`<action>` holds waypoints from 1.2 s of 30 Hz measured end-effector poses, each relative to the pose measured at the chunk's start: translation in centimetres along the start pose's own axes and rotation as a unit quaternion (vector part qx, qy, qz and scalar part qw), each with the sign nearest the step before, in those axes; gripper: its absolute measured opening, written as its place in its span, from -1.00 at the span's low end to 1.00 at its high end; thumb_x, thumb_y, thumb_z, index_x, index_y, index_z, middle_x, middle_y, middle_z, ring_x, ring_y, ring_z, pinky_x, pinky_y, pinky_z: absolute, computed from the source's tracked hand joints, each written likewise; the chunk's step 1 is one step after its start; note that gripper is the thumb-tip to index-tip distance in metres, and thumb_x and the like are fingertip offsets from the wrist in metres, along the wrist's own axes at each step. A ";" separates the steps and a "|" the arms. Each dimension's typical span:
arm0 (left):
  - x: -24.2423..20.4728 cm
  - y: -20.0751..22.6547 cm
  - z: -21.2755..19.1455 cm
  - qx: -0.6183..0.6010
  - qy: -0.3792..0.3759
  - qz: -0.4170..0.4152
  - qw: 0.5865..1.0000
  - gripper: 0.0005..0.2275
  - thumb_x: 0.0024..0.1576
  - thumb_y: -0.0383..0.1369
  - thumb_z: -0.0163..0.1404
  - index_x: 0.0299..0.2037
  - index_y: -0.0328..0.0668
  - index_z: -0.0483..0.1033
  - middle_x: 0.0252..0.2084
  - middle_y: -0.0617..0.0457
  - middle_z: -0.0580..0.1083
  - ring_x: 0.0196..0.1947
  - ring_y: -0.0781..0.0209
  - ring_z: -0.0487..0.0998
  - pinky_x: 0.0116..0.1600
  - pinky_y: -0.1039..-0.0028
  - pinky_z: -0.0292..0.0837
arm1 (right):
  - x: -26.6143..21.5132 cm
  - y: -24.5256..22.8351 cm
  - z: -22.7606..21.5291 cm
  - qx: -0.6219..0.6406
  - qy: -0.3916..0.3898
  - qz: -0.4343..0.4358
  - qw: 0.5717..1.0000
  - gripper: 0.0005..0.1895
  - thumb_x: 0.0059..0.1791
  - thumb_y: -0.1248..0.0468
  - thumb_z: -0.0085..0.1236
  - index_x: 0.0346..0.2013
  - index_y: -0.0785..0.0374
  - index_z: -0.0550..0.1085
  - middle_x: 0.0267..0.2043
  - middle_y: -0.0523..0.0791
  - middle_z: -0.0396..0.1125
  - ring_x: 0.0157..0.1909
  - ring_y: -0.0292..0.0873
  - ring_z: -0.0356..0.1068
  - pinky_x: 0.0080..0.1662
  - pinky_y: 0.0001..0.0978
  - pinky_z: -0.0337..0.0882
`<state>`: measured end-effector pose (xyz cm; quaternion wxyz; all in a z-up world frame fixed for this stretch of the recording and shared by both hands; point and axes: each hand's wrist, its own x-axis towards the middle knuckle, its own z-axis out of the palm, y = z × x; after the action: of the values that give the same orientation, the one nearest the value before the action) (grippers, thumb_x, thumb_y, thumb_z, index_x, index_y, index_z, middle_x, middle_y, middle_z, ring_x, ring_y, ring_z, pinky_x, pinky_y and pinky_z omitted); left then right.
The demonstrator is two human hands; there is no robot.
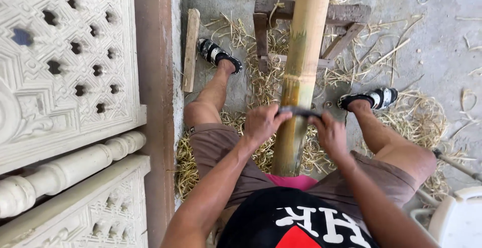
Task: The recorder uses a curved blade tool to shave the outer layer off a large bamboo stalk while sitting.
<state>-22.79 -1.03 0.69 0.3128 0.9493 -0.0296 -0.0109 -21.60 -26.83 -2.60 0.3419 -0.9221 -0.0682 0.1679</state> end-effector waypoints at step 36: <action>20.4 -6.1 3.0 0.016 0.162 0.016 0.987 -0.49 0.21 0.27 -0.27 -0.41 0.03 0.36 -0.67 0.26 0.34 -0.80 0.44 0.29 -0.75 0.57 0.20 | 22.6 -0.7 -5.4 -0.173 0.127 -0.161 0.963 -0.54 0.26 -0.07 0.02 -0.37 0.16 0.44 -0.52 -0.17 0.40 -0.51 -0.22 0.19 -0.22 -0.20 0.25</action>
<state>-2.22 0.82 -5.39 0.2984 0.9428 0.0058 0.1482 1.44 -24.15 -4.31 0.2059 -0.9578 -0.1995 -0.0220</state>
